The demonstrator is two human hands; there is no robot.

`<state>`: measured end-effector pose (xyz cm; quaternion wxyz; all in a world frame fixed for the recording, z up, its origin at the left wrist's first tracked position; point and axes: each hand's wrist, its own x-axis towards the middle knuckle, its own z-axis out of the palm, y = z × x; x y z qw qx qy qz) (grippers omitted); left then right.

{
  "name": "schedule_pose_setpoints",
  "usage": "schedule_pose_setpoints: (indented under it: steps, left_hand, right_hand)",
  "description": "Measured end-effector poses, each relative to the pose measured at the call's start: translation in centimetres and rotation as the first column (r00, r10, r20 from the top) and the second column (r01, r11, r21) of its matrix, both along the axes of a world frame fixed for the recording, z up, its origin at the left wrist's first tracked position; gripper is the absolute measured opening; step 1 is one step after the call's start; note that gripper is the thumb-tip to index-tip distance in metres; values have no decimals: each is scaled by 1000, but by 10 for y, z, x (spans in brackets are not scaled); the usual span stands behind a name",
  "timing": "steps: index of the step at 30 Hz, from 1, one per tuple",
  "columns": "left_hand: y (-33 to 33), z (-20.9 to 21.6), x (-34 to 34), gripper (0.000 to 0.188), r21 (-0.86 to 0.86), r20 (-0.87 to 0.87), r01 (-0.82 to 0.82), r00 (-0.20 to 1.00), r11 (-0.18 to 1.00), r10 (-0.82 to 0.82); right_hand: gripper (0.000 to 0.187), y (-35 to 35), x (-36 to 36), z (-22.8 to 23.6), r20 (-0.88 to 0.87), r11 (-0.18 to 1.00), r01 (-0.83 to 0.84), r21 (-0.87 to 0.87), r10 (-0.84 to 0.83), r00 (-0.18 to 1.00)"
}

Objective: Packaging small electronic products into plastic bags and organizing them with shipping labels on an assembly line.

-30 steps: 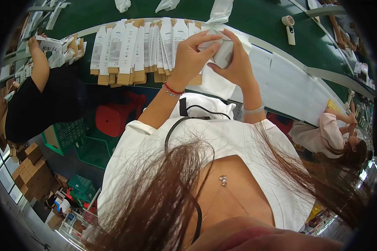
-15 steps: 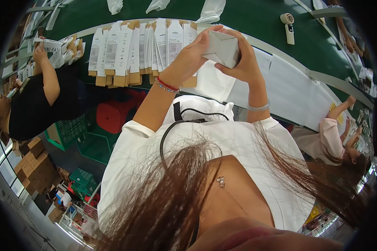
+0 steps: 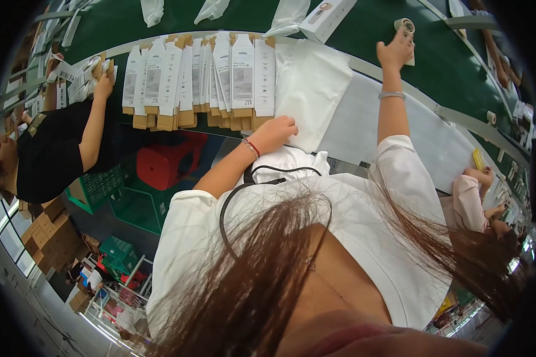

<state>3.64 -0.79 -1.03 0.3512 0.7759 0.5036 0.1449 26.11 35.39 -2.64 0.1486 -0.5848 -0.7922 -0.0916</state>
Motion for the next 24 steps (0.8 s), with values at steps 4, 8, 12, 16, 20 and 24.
schedule_pose_setpoints:
  steps: [4, 8, 12, 16, 20, 24]
  left_hand:
    - [-3, -5, 5, 30, 43, -68, -30, 997, 999, 33]
    - [5, -10, 6, 22, 103, -142, 40, 990, 994, -25]
    - [6, -20, 7, 9, -12, -21, -12, 1000, 1000, 11]
    - [8, -14, 5, 4, -93, 170, -220, 957, 971, 233]
    - [25, -3, 3, 6, -95, 278, -358, 886, 929, 370]
    - [36, 17, 8, 8, -97, 357, -389, 845, 916, 397]
  right_hand:
    - [55, 46, 41, -26, -3, 856, 490, -168, -497, 868]
    - [54, 63, 54, -21, 46, 562, 407, -720, -546, 837]
    - [51, 21, 40, -25, -628, 589, -232, -774, -763, 157]
    - [41, -107, 27, -17, -709, 642, -522, -562, -699, -95]
    - [39, -262, -6, 21, -731, 696, -562, -448, -646, -218]
    - [41, -339, -40, 33, -708, 686, -474, -551, -686, -170]
